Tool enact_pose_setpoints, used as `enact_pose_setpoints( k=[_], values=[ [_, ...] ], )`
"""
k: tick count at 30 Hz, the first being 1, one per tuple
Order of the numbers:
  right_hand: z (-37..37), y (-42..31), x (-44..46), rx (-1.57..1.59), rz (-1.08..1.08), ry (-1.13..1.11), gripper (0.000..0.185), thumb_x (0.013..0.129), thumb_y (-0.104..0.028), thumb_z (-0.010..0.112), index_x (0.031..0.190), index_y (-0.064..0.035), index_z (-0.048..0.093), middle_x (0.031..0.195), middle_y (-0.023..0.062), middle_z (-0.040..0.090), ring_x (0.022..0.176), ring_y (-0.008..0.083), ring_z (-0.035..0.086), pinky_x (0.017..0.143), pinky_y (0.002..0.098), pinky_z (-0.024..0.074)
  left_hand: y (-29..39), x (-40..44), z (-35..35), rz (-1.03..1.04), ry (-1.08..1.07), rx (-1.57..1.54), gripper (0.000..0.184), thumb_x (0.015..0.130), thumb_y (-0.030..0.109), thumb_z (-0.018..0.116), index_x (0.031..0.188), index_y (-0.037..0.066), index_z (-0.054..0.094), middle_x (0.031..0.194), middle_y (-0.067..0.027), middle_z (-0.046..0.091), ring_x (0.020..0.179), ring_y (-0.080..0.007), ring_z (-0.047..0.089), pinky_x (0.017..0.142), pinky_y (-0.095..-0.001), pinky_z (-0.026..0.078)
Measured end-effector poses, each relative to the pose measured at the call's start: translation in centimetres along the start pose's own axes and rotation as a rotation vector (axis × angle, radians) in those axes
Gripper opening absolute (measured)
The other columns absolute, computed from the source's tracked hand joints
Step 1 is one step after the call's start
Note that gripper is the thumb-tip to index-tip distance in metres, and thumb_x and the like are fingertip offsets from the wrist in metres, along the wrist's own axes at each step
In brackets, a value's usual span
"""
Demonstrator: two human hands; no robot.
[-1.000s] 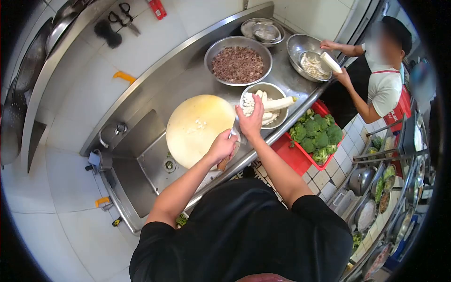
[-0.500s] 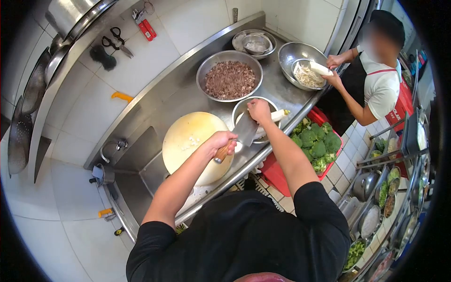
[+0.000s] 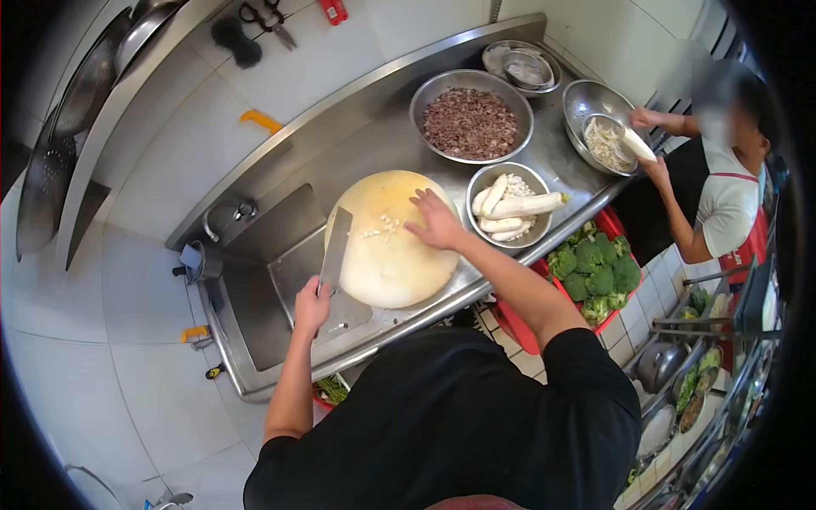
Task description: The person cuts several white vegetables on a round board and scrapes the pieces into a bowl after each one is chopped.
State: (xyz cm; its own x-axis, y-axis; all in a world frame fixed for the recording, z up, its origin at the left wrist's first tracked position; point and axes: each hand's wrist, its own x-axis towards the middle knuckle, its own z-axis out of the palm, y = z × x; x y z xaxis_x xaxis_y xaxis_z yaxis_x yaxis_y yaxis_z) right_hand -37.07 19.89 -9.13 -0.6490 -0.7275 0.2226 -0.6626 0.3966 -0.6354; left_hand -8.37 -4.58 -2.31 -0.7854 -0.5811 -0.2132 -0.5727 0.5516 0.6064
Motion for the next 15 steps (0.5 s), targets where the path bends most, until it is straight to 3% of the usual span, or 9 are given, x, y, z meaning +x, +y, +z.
enact_pose_setpoints(
  k=[1,2,3,6,9,11,12,13,15],
  values=[
    [2.7,-0.9,0.2,-0.084,0.022,0.02,0.075,0.097,-0.045,0.066,0.148,0.0058,0.047,0.156,0.0303,0.045,0.148,0.0481,0.037,0.125,0.0506,0.03,-0.1,0.3,-0.4,0.067,0.109,0.182,0.021,0.102,0.024,0.06,0.113,0.009,0.069,0.077,-0.02,0.069,0.071,-0.0358,0.07,0.07,-0.044,0.057],
    [5.7,-1.4,0.4,-0.169,0.046,0.044,0.079,0.097,-0.047,0.065,0.151,0.0057,0.043,0.158,0.0306,0.042,0.149,0.0485,0.035,0.125,0.0505,0.029,0.4,0.5,-0.6,-0.006,0.096,0.199,0.031,0.098,0.025,0.061,0.125,0.012,0.07,0.096,-0.0268,0.071,0.091,-0.0455,0.07,0.084,-0.0503,0.057],
    [7.3,-2.4,0.4,-0.254,0.071,0.068,0.083,0.097,-0.049,0.064,0.154,0.0056,0.039,0.16,0.0309,0.039,0.15,0.0489,0.033,0.126,0.0504,0.028,0.3,0.7,0.0,0.038,0.116,0.223,0.031,0.098,0.024,0.061,0.125,0.012,0.07,0.098,-0.0268,0.072,0.093,-0.046,0.07,0.084,-0.0513,0.056],
    [10.1,-5.0,-0.3,0.014,0.036,-0.006,0.081,0.097,-0.041,0.065,0.156,0.0053,0.033,0.161,0.0317,0.035,0.151,0.0486,0.032,0.126,0.0499,0.0276,0.0,0.4,2.6,0.135,0.122,0.257,0.032,0.099,0.022,0.059,0.127,0.012,0.07,0.102,-0.0269,0.072,0.097,-0.0468,0.069,0.085,-0.0534,0.055],
    [10.1,-6.7,-2.8,0.579,0.21,0.042,0.075,0.096,-0.031,0.066,0.155,0.0054,0.035,0.161,0.0326,0.033,0.152,0.0488,0.03,0.126,0.0509,0.0265,1.5,-1.4,3.9,0.125,-0.019,0.197,0.034,0.098,0.021,0.059,0.129,0.012,0.069,0.104,-0.0274,0.072,0.1,-0.0468,0.069,0.087,-0.0533,0.055],
    [10.3,-6.1,-3.6,0.339,0.171,0.222,0.07,0.095,-0.023,0.065,0.153,0.0048,0.037,0.162,0.0314,0.034,0.152,0.0477,0.03,0.126,0.0525,0.0265,3.2,-2.7,2.2,0.066,-0.166,0.151,0.035,0.097,0.021,0.06,0.13,0.011,0.069,0.105,-0.0281,0.071,0.102,-0.0467,0.068,0.088,-0.052,0.055],
    [10.1,-5.6,-3.1,0.228,0.138,0.273,0.07,0.096,-0.024,0.065,0.153,0.0045,0.037,0.162,0.0311,0.033,0.152,0.047,0.03,0.126,0.0524,0.0258,0.6,-2.5,3.0,0.267,-0.023,0.03,0.026,0.101,0.024,0.06,0.119,0.008,0.07,0.088,-0.0221,0.073,0.077,-0.0397,0.072,0.069,-0.0475,0.057],
    [9.9,-5.1,-2.6,0.115,0.109,0.325,0.07,0.096,-0.024,0.065,0.154,0.0041,0.037,0.162,0.0309,0.033,0.153,0.0464,0.029,0.126,0.0523,0.0251,-2.1,-1.7,3.1,0.12,-0.112,-0.154,0.023,0.103,0.024,0.059,0.116,0.008,0.068,0.081,-0.0175,0.069,0.069,-0.0339,0.068,0.062,-0.0441,0.055],
    [8.5,-5.4,-0.5,0.002,0.169,0.105,0.069,0.1,-0.035,0.06,0.154,0.0033,0.04,0.166,0.0278,0.029,0.156,0.0444,0.022,0.129,0.051,0.0207,-4.0,-0.1,1.3,-0.178,-0.293,-0.507,0.02,0.106,0.026,0.056,0.109,0.008,0.064,0.069,-0.0084,0.063,0.052,-0.0223,0.06,0.048,-0.0373,0.05]
  ],
)
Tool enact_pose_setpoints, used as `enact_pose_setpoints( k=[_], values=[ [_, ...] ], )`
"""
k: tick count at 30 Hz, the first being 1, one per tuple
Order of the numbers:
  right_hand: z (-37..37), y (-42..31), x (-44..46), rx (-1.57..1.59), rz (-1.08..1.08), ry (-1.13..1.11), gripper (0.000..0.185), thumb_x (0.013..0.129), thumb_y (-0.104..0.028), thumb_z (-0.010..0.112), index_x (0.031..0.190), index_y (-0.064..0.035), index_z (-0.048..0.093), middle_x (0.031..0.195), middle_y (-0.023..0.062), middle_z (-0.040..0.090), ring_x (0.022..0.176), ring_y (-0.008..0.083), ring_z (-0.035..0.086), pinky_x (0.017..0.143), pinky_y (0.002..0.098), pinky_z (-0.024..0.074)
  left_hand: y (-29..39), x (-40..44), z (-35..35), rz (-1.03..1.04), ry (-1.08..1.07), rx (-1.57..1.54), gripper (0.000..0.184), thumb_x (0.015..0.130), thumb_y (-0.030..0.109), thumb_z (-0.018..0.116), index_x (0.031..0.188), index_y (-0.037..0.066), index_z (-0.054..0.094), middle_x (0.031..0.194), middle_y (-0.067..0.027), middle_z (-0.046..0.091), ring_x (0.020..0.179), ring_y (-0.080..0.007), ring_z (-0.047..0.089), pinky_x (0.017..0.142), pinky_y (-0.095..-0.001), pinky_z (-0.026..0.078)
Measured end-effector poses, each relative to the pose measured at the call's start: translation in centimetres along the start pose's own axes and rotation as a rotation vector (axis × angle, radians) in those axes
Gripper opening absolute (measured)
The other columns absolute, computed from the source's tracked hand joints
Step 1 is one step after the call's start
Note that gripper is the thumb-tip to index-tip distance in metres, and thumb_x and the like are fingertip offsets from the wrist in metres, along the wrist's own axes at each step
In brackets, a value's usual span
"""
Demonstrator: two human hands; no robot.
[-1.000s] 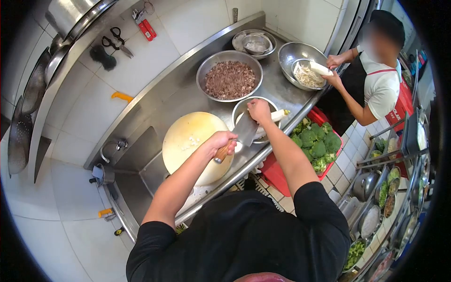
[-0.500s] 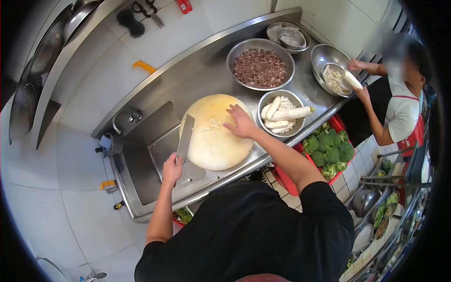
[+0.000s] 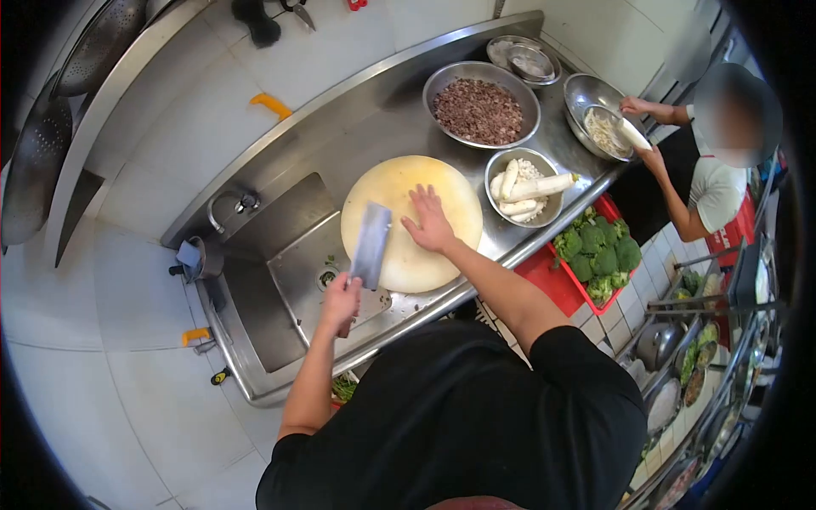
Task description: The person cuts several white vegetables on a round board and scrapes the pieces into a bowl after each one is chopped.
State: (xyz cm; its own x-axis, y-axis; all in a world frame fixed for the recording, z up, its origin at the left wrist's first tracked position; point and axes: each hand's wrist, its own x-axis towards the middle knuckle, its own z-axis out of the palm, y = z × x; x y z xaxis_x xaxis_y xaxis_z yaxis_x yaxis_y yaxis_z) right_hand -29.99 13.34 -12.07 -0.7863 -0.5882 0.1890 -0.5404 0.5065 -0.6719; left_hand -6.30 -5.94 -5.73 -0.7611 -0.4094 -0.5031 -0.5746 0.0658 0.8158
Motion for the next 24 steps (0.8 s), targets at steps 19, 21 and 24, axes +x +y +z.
enact_pose_setpoints(
  k=[19,21,24],
  values=[
    [2.3,-1.2,-6.1,0.061,0.195,0.059,0.083,0.102,-0.055,0.052,0.151,0.0111,0.043,0.161,0.0313,0.037,0.155,0.0434,0.029,0.13,0.0461,0.019,-3.5,0.2,6.5,-0.182,-0.23,-0.263,0.017,0.113,0.03,0.046,0.112,0.012,0.046,0.065,-0.0009,0.047,0.046,-0.0131,0.045,0.041,-0.0313,0.045],
    [3.5,-2.9,-6.4,0.102,0.215,0.202,0.073,0.102,-0.046,0.056,0.147,0.011,0.048,0.153,0.0317,0.047,0.149,0.0445,0.038,0.127,0.0473,0.0263,-2.4,0.4,8.5,-0.16,-0.27,-0.23,0.017,0.113,0.029,0.046,0.111,0.013,0.046,0.064,-0.0009,0.046,0.045,-0.0135,0.045,0.041,-0.0315,0.044],
    [3.3,-3.8,-6.5,0.278,0.318,0.399,0.068,0.104,-0.042,0.055,0.147,0.0103,0.048,0.153,0.0308,0.048,0.149,0.0428,0.038,0.127,0.0456,0.027,-1.4,0.9,11.2,-0.134,-0.29,-0.21,0.016,0.113,0.029,0.046,0.108,0.013,0.045,0.064,-0.001,0.045,0.045,-0.0141,0.044,0.041,-0.0318,0.043]
  ],
)
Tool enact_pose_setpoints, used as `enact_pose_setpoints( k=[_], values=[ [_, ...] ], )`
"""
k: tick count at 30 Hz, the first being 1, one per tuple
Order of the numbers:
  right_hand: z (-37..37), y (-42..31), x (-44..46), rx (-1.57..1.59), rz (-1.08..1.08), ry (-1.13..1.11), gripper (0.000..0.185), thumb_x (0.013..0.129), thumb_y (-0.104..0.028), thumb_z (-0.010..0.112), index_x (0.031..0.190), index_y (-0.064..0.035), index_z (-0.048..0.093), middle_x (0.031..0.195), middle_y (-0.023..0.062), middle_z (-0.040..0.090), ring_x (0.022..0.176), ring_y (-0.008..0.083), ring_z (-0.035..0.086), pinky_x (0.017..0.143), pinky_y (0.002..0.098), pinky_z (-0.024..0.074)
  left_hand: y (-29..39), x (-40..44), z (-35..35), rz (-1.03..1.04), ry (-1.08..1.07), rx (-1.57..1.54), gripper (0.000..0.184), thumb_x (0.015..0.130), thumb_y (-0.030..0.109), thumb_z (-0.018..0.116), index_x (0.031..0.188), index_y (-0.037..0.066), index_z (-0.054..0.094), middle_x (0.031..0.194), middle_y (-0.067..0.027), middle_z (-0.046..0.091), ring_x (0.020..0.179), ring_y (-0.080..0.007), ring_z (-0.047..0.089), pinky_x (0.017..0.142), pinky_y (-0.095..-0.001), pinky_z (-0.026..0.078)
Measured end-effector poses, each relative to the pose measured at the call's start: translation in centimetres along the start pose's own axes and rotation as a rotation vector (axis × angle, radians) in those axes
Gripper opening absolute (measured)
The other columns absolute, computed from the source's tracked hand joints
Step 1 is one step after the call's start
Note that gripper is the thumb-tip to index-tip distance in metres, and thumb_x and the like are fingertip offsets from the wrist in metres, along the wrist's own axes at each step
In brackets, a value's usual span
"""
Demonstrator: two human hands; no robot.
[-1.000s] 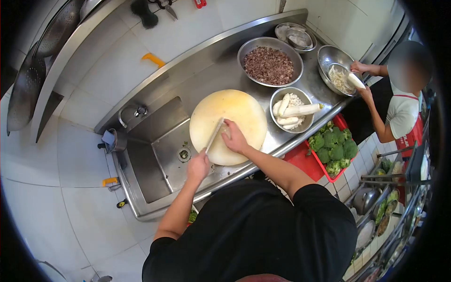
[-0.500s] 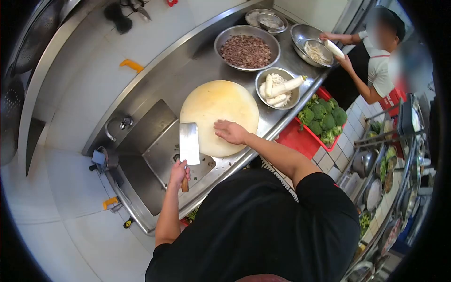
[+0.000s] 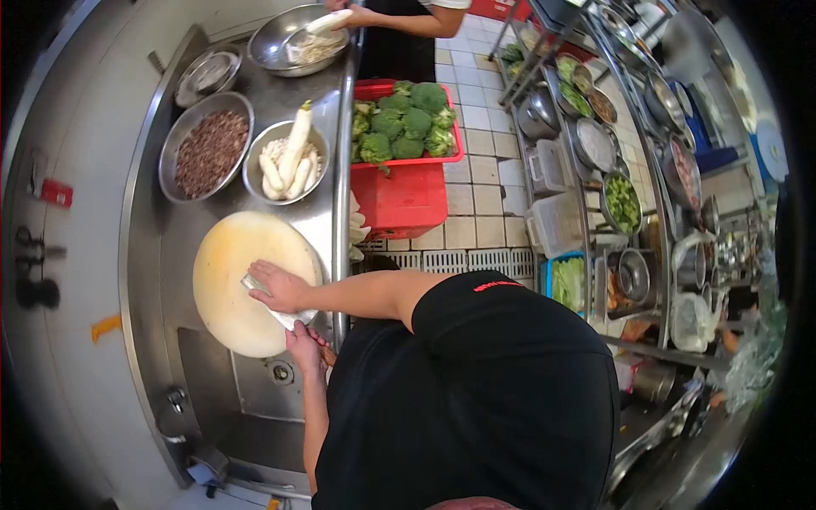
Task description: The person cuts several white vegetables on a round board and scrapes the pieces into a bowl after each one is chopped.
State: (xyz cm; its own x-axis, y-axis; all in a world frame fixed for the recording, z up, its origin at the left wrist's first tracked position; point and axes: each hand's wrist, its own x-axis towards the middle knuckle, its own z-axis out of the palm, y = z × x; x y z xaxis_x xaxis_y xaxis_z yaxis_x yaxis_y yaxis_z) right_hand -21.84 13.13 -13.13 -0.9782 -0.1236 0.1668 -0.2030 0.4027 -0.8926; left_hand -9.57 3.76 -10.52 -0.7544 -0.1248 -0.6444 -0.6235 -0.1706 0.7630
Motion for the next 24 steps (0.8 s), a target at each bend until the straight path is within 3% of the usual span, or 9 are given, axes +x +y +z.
enact_pose_setpoints(
  k=[8,12,14,18,21,24],
  values=[
    [-2.3,0.6,2.7,0.233,0.142,0.209,0.056,0.104,-0.037,0.058,0.144,0.0025,0.055,0.15,0.0279,0.052,0.148,0.0399,0.042,0.126,0.0466,0.0292,3.7,0.5,3.1,-0.003,-0.051,0.045,0.013,0.111,0.025,0.048,0.105,0.014,0.045,0.066,-0.0014,0.046,0.046,-0.0141,0.045,0.041,-0.0328,0.041],
    [-5.4,0.0,7.6,0.095,-0.138,0.431,0.034,0.092,-0.018,0.07,0.121,-0.0018,0.063,0.138,0.0235,0.058,0.136,0.0422,0.049,0.119,0.0509,0.0363,8.7,1.5,6.4,0.08,-0.113,0.053,0.012,0.11,0.025,0.051,0.107,0.015,0.047,0.067,-0.0011,0.049,0.046,-0.0139,0.046,0.041,-0.0311,0.041],
    [-9.2,-1.4,10.3,0.062,-0.206,0.463,0.03,0.088,-0.011,0.07,0.115,-0.0024,0.062,0.131,0.0217,0.058,0.128,0.0427,0.051,0.113,0.052,0.039,11.7,2.4,8.6,0.132,-0.152,0.08,0.011,0.11,0.025,0.051,0.109,0.014,0.047,0.067,-0.0009,0.049,0.046,-0.0137,0.046,0.041,-0.0308,0.042],
    [-14.2,-1.3,16.2,-0.055,-0.293,0.59,0.024,0.088,-0.012,0.069,0.11,-0.0068,0.063,0.12,0.0188,0.058,0.118,0.0399,0.054,0.102,0.0511,0.043,17.2,4.5,13.0,0.186,-0.206,0.139,0.011,0.11,0.024,0.051,0.11,0.014,0.048,0.068,-0.0009,0.05,0.047,-0.0134,0.048,0.042,-0.0303,0.044],
    [-17.0,1.2,19.9,-0.109,-0.205,0.645,0.019,0.088,-0.008,0.065,0.106,-0.0099,0.065,0.111,0.0138,0.06,0.111,0.037,0.055,0.096,0.0492,0.0434,19.8,6.2,15.2,0.23,-0.222,0.246,0.013,0.11,0.024,0.052,0.105,0.012,0.052,0.067,-0.0007,0.051,0.047,-0.013,0.049,0.043,-0.0298,0.045],
    [-19.5,6.4,21.8,-0.242,-0.173,0.614,0.018,0.085,-0.004,0.063,0.101,-0.0115,0.067,0.107,0.0103,0.062,0.108,0.0346,0.056,0.094,0.0473,0.0431,20.9,5.8,14.6,0.257,-0.108,0.329,0.014,0.109,0.025,0.053,0.105,0.011,0.053,0.067,0.0,0.051,0.048,-0.0126,0.049,0.043,-0.0297,0.044]
  ],
)
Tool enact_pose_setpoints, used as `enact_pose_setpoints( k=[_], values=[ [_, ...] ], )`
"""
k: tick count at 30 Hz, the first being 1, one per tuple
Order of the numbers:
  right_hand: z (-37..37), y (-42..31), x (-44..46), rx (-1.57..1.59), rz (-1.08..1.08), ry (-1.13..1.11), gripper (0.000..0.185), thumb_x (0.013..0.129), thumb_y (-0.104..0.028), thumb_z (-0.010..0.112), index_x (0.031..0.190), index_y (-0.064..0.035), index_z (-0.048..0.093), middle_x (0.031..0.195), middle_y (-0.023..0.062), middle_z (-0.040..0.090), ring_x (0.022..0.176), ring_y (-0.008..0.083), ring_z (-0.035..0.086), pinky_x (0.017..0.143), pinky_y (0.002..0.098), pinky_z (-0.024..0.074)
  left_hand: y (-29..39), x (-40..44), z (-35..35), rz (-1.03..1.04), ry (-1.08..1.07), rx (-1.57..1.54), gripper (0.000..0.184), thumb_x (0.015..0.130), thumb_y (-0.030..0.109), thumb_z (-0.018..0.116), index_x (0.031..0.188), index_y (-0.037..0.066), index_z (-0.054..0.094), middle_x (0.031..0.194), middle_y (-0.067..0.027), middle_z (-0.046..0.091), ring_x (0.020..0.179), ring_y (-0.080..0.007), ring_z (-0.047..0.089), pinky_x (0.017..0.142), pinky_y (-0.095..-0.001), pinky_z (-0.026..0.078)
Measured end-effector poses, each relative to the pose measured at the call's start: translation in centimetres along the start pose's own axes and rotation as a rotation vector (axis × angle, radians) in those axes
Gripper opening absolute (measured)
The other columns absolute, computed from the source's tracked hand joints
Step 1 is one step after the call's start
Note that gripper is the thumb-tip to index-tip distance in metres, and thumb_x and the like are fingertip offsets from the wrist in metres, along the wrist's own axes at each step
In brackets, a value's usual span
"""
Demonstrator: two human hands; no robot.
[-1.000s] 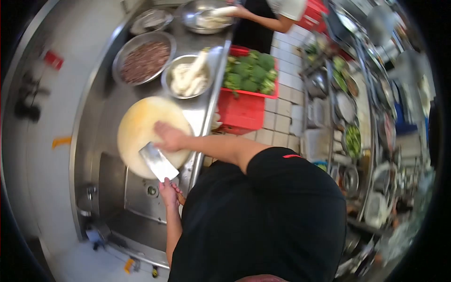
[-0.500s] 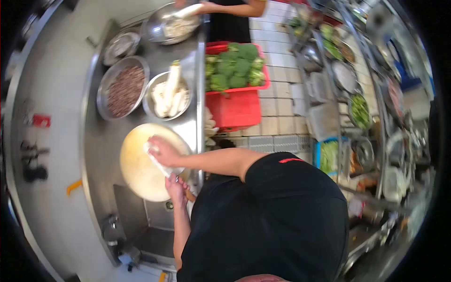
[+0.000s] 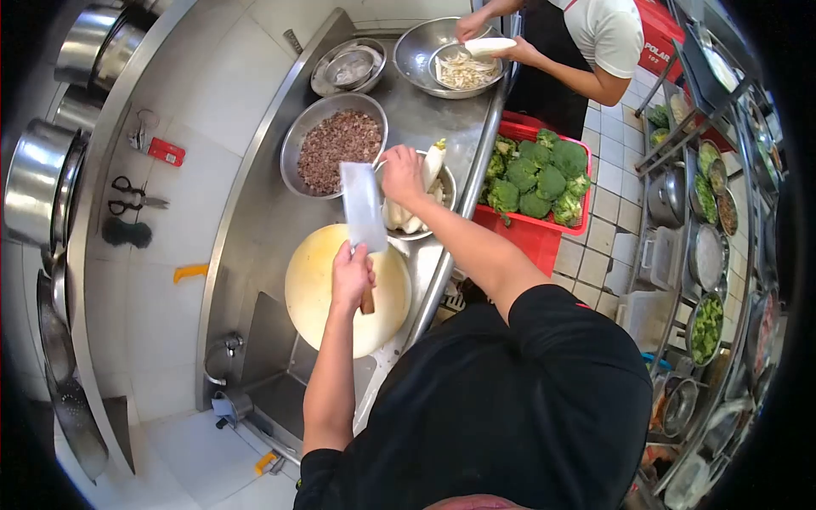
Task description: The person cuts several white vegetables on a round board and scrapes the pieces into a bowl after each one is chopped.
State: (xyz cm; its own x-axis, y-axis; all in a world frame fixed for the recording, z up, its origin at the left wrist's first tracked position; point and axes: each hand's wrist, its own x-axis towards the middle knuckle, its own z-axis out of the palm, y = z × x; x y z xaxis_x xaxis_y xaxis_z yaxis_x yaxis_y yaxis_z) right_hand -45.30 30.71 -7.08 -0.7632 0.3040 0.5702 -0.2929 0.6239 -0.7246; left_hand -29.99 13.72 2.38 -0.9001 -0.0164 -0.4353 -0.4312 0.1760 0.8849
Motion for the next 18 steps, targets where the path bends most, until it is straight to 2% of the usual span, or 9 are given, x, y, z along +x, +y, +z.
enact_pose_setpoints(
  k=[3,4,5,6,8,10,14,16,18],
  values=[
    [-3.0,2.8,1.2,0.015,-0.063,0.008,0.02,0.082,-0.001,0.061,0.098,-0.0119,0.068,0.107,0.0089,0.063,0.109,0.0329,0.056,0.095,0.0462,0.0421,-1.2,-2.9,-3.2,0.002,0.133,0.064,0.015,0.109,0.02,0.055,0.1,0.008,0.056,0.064,0.0027,0.048,0.05,-0.0075,0.047,0.043,-0.026,0.041],
    [-5.2,2.8,1.0,0.043,-0.077,0.009,0.021,0.081,0.0,0.061,0.097,-0.0119,0.068,0.107,0.0086,0.063,0.11,0.0324,0.055,0.096,0.0459,0.0416,-3.6,-3.7,-4.9,0.048,0.171,0.121,0.015,0.108,0.018,0.056,0.115,0.007,0.063,0.066,0.0022,0.05,0.052,-0.0069,0.048,0.045,-0.025,0.042],
    [-7.8,2.5,0.9,0.048,-0.083,0.068,0.021,0.079,0.002,0.057,0.091,-0.0102,0.069,0.097,0.0097,0.065,0.102,0.032,0.059,0.09,0.0446,0.0455,-3.8,-5.9,-4.7,0.103,0.241,0.157,0.037,0.105,0.013,0.056,0.141,0.006,0.06,0.067,0.0017,0.05,0.054,-0.0086,0.05,0.05,-0.0264,0.045],
    [-9.8,3.7,-0.2,0.106,-0.03,0.036,0.02,0.078,0.003,0.055,0.087,-0.0089,0.068,0.092,0.0108,0.065,0.096,0.0329,0.061,0.086,0.045,0.0471,-7.4,-6.2,-6.7,0.25,0.301,0.498,0.054,0.101,0.007,0.054,0.155,0.01,0.051,0.071,-0.0036,0.056,0.06,-0.0158,0.056,0.06,-0.0323,0.05],
    [-14.6,6.4,-2.8,0.211,0.078,-0.014,0.019,0.076,0.005,0.052,0.079,-0.0064,0.067,0.081,0.0131,0.064,0.084,0.0347,0.063,0.077,0.0457,0.0501,-12.6,-7.7,-8.5,0.347,0.417,0.887,0.054,0.096,0.007,0.059,0.15,0.012,0.058,0.088,-0.017,0.063,0.082,-0.0337,0.063,0.079,-0.0428,0.052],
    [-19.7,9.0,-7.1,0.138,0.258,0.008,0.016,0.076,0.002,0.05,0.072,-0.0033,0.064,0.073,0.017,0.064,0.071,0.0391,0.064,0.067,0.0481,0.0513,-15.9,-8.7,-9.5,0.266,0.412,0.989,0.054,0.094,0.012,0.063,0.148,0.013,0.06,0.096,-0.0178,0.061,0.088,-0.036,0.061,0.082,-0.0444,0.051],
    [-30.7,16.7,-21.3,-0.248,0.652,-0.083,0.017,0.081,-0.015,0.056,0.077,-0.0057,0.069,0.088,0.023,0.071,0.087,0.0432,0.07,0.077,0.0507,0.0549,-19.3,-7.8,-11.6,0.302,0.386,1.217,0.053,0.095,0.015,0.066,0.148,0.016,0.061,0.109,-0.0212,0.059,0.099,-0.0395,0.058,0.089,-0.0514,0.048],
    [-36.0,17.6,-28.7,-0.451,1.004,-0.028,0.026,0.086,-0.024,0.057,0.086,-0.0059,0.075,0.1,0.0264,0.073,0.099,0.0442,0.07,0.086,0.0515,0.0555,-16.7,-8.2,-9.9,0.273,0.431,1.292,0.053,0.095,0.016,0.067,0.147,0.012,0.06,0.12,-0.0252,0.056,0.113,-0.0447,0.053,0.099,-0.0559,0.043],
    [-41.9,16.5,-35.1,-0.585,1.267,-0.248,0.035,0.091,-0.029,0.053,0.101,-0.0031,0.075,0.108,0.0241,0.074,0.106,0.0434,0.07,0.09,0.0516,0.0543,-16.2,-6.4,-9.1,0.554,0.464,1.091,0.05,0.096,0.015,0.067,0.145,0.006,0.06,0.127,-0.0259,0.054,0.119,-0.042,0.051,0.105,-0.0505,0.042]
  ],
)
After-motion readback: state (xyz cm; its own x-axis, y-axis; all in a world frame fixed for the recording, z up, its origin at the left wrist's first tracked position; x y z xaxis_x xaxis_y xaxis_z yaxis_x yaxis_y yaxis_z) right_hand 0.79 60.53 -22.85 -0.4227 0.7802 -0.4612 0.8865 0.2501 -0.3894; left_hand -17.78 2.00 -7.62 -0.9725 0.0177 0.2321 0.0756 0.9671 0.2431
